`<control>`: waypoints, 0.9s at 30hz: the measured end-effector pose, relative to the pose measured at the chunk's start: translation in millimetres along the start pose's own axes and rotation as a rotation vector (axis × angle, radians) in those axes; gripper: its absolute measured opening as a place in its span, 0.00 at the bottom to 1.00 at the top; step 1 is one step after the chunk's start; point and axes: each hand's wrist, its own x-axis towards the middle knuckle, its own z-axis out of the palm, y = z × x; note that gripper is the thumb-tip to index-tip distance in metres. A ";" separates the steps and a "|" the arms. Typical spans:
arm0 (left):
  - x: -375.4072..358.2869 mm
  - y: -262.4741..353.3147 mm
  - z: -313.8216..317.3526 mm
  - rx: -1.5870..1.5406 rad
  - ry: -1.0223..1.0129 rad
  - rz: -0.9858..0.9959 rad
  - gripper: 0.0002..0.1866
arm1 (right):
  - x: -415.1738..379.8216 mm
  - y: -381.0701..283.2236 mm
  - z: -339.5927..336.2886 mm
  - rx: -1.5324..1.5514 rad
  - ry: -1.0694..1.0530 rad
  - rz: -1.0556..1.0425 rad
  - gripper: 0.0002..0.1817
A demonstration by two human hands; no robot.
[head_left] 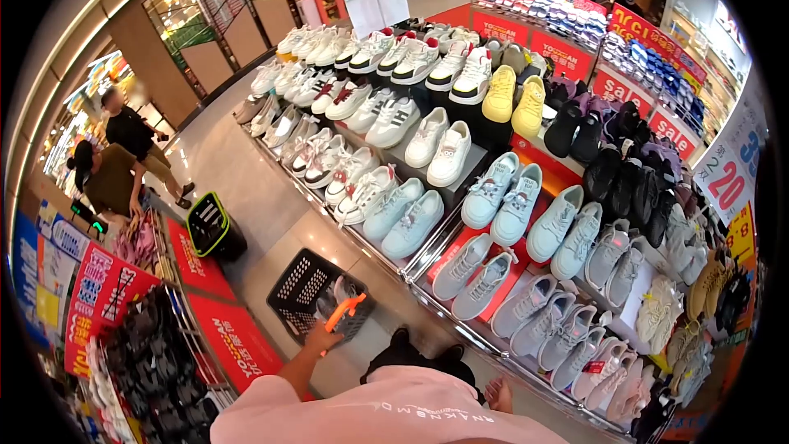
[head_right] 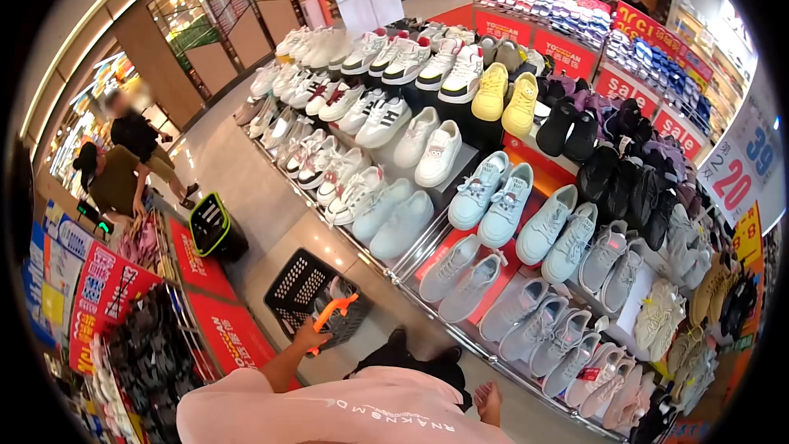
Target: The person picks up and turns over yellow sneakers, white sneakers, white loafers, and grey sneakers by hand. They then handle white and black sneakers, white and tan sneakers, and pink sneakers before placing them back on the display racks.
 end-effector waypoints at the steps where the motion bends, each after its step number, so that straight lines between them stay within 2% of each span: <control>1: 23.9 -20.1 19.5 -0.140 -0.109 -0.077 0.33 | -11.5 8.2 -3.0 -0.052 0.050 0.002 0.19; 2: 45.9 -39.8 39.9 -0.277 -0.222 -0.154 0.28 | -19.4 19.0 -4.6 -0.103 0.101 0.006 0.18; 3: 57.1 -49.3 56.7 -0.253 -0.113 -0.114 0.24 | -20.3 27.4 -13.8 -0.151 0.086 0.030 0.18; 6: 67.1 -45.6 42.3 -0.479 -0.456 -0.265 0.23 | -32.3 54.2 -39.8 -0.314 0.056 0.097 0.16; 7: 70.6 -51.3 44.8 -0.660 -0.527 -0.237 0.21 | -37.9 60.4 -42.6 -0.377 0.064 0.089 0.16; 10: 81.6 -61.2 73.9 -0.513 -0.389 -0.041 0.19 | -58.1 76.1 -45.8 -0.525 0.118 0.010 0.14; 14: 61.5 -37.2 61.9 -0.627 -0.399 -0.048 0.16 | -72.9 89.2 -44.1 -0.587 0.203 -0.144 0.12; 16: 63.8 -37.5 65.6 -0.608 -0.438 -0.072 0.17 | -77.9 89.6 -43.2 -0.495 0.238 -0.197 0.11; 19: 57.2 -33.4 71.8 -0.610 -0.436 -0.092 0.17 | -81.8 72.7 -29.9 -0.181 0.281 -0.227 0.12; 22: 48.0 -26.4 74.8 -0.653 -0.432 -0.092 0.17 | -71.3 34.2 -22.8 0.100 0.282 -0.341 0.18; 24: 37.6 -20.7 76.1 -0.704 -0.409 -0.075 0.17 | -82.2 -5.3 4.5 0.286 0.312 -0.406 0.21; 27: 32.5 -18.2 94.6 -0.590 -0.352 -0.050 0.17 | -93.0 -51.8 31.5 0.234 0.107 -0.467 0.23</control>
